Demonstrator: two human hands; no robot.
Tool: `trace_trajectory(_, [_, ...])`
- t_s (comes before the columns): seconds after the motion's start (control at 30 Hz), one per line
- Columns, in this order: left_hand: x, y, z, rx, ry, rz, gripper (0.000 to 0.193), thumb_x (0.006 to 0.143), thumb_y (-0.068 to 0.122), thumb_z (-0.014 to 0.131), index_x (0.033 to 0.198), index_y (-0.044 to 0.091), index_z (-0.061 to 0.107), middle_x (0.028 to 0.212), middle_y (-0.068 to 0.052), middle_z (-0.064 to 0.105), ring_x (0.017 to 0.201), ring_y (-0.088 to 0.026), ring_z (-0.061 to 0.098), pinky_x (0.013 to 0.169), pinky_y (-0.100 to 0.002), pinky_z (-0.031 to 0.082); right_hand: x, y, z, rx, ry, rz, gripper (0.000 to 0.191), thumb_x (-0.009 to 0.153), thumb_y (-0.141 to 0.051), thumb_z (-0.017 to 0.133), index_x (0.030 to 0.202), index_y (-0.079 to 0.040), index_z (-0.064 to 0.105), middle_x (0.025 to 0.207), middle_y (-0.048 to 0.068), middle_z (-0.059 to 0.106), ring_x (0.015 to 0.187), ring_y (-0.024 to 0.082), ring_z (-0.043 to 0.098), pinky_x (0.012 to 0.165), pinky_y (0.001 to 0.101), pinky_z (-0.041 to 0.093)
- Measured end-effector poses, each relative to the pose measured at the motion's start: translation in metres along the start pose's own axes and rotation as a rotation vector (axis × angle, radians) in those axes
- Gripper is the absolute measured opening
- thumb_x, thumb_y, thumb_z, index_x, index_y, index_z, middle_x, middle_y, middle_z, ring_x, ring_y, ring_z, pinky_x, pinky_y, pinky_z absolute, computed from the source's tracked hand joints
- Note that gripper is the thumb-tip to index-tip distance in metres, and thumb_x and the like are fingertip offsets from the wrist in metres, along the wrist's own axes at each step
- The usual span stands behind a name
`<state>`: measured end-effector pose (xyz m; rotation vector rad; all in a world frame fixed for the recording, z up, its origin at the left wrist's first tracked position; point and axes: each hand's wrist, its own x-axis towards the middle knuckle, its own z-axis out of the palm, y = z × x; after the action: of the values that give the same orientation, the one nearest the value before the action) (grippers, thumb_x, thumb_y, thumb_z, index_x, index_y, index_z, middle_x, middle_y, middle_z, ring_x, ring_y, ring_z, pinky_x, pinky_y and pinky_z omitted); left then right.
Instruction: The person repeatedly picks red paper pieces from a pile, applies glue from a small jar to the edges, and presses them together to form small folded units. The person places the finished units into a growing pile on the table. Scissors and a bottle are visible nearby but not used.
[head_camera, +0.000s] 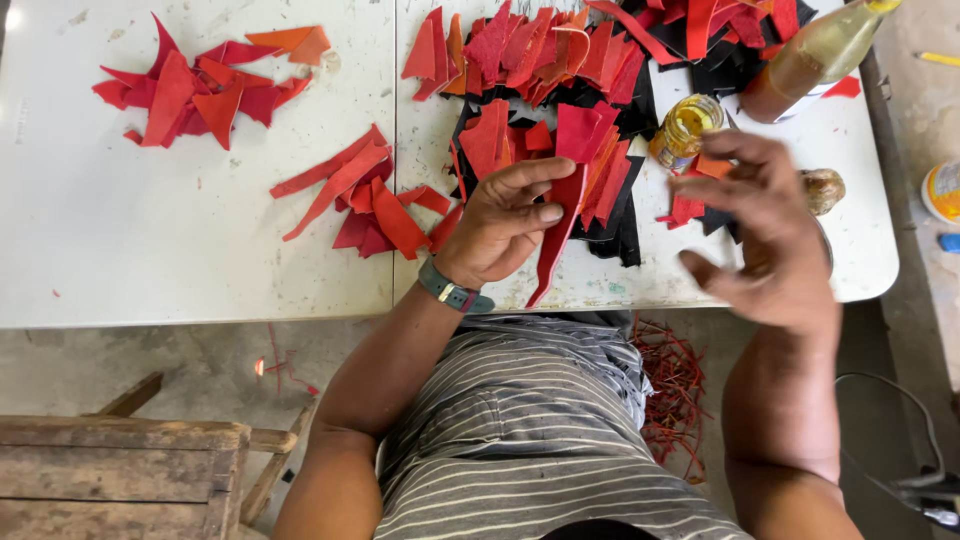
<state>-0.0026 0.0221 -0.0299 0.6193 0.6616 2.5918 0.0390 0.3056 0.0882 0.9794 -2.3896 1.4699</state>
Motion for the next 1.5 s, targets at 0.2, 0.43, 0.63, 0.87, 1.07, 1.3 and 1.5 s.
trace_trajectory(0.2, [0.004,0.001,0.014,-0.058,-0.030,-0.057,0.051,0.099,-0.017,0.065,0.147,-0.004,0.056,0.147,-0.017,0.062,0.124,-0.019,0.067,0.112,-0.033,0.056,0.003,-0.013,0.042,-0.085,0.087,-0.038,0.063,0.068,-0.009,0.075,0.130,-0.015,0.070,0.153,0.011,0.041,0.145,0.028,0.042,0.121,0.0419,0.038])
trace_trajectory(0.43, [0.000,0.007,0.014,-0.023,-0.036,-0.061,0.052,0.099,-0.017,0.065,0.149,-0.006,0.054,0.149,-0.018,0.060,0.121,-0.018,0.068,0.103,-0.028,0.057,0.012,-0.020,0.044,-0.352,0.126,-0.085,0.063,0.071,-0.013,0.080,0.133,-0.014,0.070,0.152,0.016,0.040,0.145,0.036,0.043,0.123,0.0485,0.040])
trace_trajectory(0.63, [0.002,0.007,0.015,-0.027,-0.033,-0.053,0.050,0.100,-0.014,0.065,0.148,-0.004,0.054,0.148,-0.017,0.061,0.126,-0.019,0.066,0.109,-0.032,0.056,0.006,-0.026,0.048,-0.355,0.069,-0.141,0.057,0.069,-0.015,0.081,0.125,-0.020,0.073,0.148,0.015,0.048,0.143,0.035,0.045,0.120,0.0488,0.039])
trace_trajectory(0.87, [0.005,0.007,0.014,-0.045,-0.014,-0.036,0.051,0.101,-0.012,0.067,0.149,-0.002,0.055,0.141,-0.016,0.063,0.126,-0.020,0.066,0.109,-0.033,0.055,-0.001,-0.040,0.063,-0.471,0.023,-0.237,0.054,0.074,-0.019,0.083,0.127,-0.021,0.074,0.140,0.016,0.051,0.134,0.035,0.046,0.114,0.0521,0.040])
trace_trajectory(1.07, [0.002,0.007,0.013,-0.022,0.012,-0.030,0.048,0.100,-0.013,0.067,0.146,-0.003,0.056,0.144,-0.015,0.064,0.131,-0.020,0.065,0.115,-0.033,0.053,0.004,-0.037,0.062,-0.768,0.126,-0.187,0.056,0.084,-0.023,0.084,0.139,-0.020,0.072,0.146,0.020,0.048,0.133,0.040,0.045,0.113,0.0544,0.037])
trace_trajectory(1.3, [0.001,0.010,0.015,-0.019,0.007,-0.029,0.051,0.101,-0.011,0.067,0.149,-0.002,0.055,0.146,-0.015,0.064,0.127,-0.020,0.065,0.116,-0.037,0.053,0.004,-0.041,0.070,-0.773,0.124,-0.209,0.050,0.081,-0.024,0.085,0.130,-0.024,0.074,0.142,0.018,0.050,0.129,0.039,0.046,0.108,0.0535,0.037])
trace_trajectory(1.5, [0.002,0.007,0.011,-0.023,0.047,-0.025,0.050,0.099,-0.010,0.069,0.147,-0.001,0.056,0.144,-0.013,0.065,0.130,-0.020,0.065,0.114,-0.035,0.053,-0.004,-0.028,0.073,-0.721,0.114,-0.295,0.044,0.082,-0.024,0.085,0.125,-0.018,0.076,0.140,0.018,0.048,0.127,0.037,0.048,0.106,0.0532,0.039])
